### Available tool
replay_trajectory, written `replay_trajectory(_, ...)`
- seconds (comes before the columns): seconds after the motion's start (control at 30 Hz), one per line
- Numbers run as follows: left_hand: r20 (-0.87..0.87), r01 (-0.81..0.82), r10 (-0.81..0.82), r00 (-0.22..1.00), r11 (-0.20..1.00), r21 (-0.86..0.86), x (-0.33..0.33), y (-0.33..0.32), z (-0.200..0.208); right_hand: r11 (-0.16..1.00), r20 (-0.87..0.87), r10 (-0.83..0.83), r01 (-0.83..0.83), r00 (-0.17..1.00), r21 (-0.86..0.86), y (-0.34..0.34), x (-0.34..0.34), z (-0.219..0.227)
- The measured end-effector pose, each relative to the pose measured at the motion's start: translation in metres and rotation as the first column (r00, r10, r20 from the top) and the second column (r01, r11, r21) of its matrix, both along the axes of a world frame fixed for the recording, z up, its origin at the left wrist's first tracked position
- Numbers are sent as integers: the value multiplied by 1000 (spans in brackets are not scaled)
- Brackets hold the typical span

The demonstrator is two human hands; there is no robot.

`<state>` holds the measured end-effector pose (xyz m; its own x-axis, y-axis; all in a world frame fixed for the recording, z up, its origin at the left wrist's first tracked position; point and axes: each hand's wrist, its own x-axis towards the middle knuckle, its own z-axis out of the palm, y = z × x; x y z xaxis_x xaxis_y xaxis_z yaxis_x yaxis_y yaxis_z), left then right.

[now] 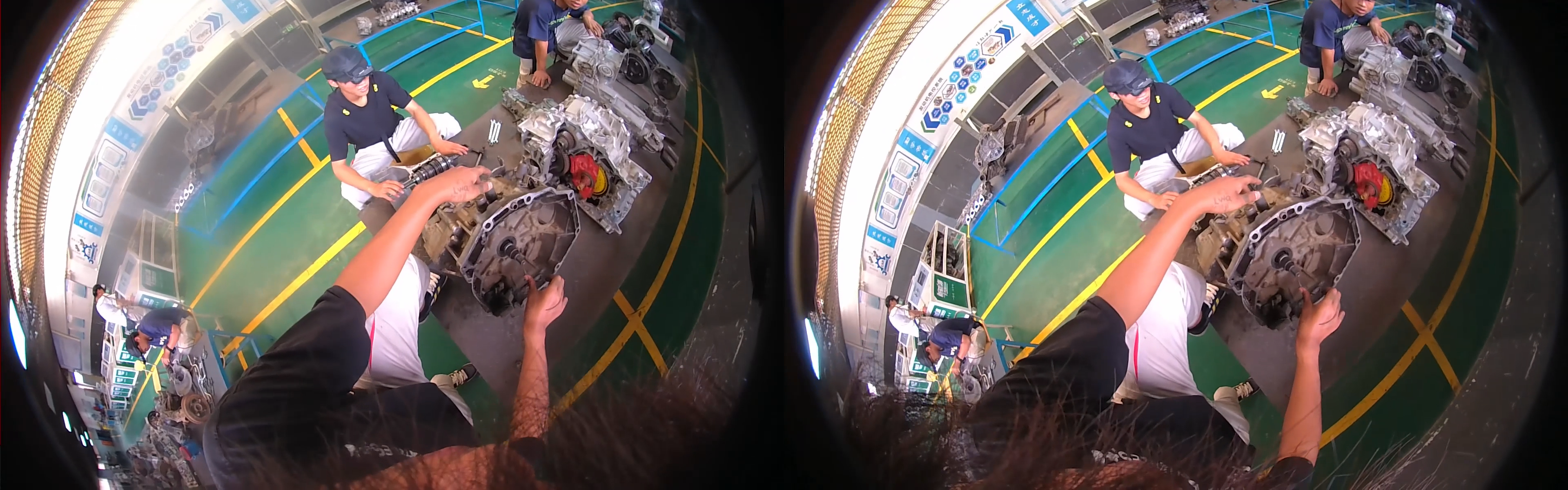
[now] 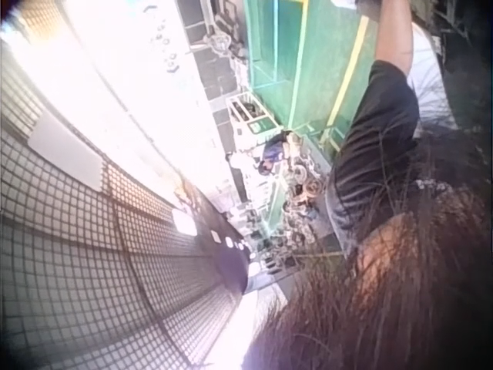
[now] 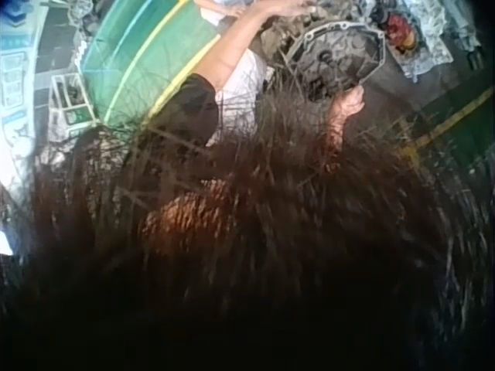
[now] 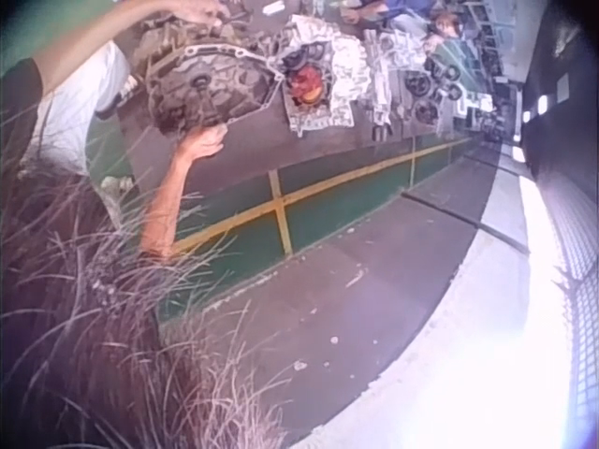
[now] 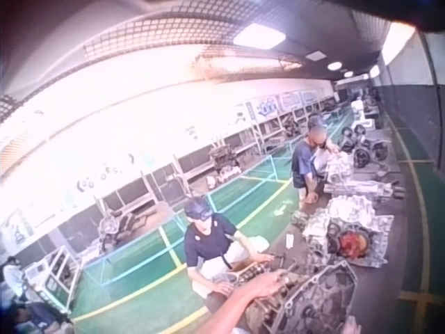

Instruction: The person works by hand to remove various internal components from a metallic transmission housing, including gears and shafts.

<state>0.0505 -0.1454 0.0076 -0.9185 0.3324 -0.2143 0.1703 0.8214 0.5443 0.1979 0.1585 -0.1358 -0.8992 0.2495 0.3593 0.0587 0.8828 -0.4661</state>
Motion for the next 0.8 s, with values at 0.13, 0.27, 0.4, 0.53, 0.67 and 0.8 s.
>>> replay_trajectory(0.13,-34,39,-40,999,999,-13,2,1,1,997,-1,62,-62,998,-45,11,-2,-10)
replay_trajectory(0.27,34,12,-14,999,999,51,2,0,4,1000,127,11,-8,992,-21,13,-2,-34)
replay_trajectory(0.4,65,-30,27,998,999,38,5,5,10,947,350,101,18,931,-321,4,5,-62)
replay_trajectory(0.53,88,-33,29,996,998,44,5,12,11,561,534,371,275,759,-781,3,1,-80)
replay_trajectory(0.67,41,-33,33,999,999,10,6,18,11,488,600,336,411,726,-770,11,-3,-72)
replay_trajectory(0.8,47,-68,69,997,997,-28,8,23,13,804,455,171,144,874,-577,17,-1,-46)
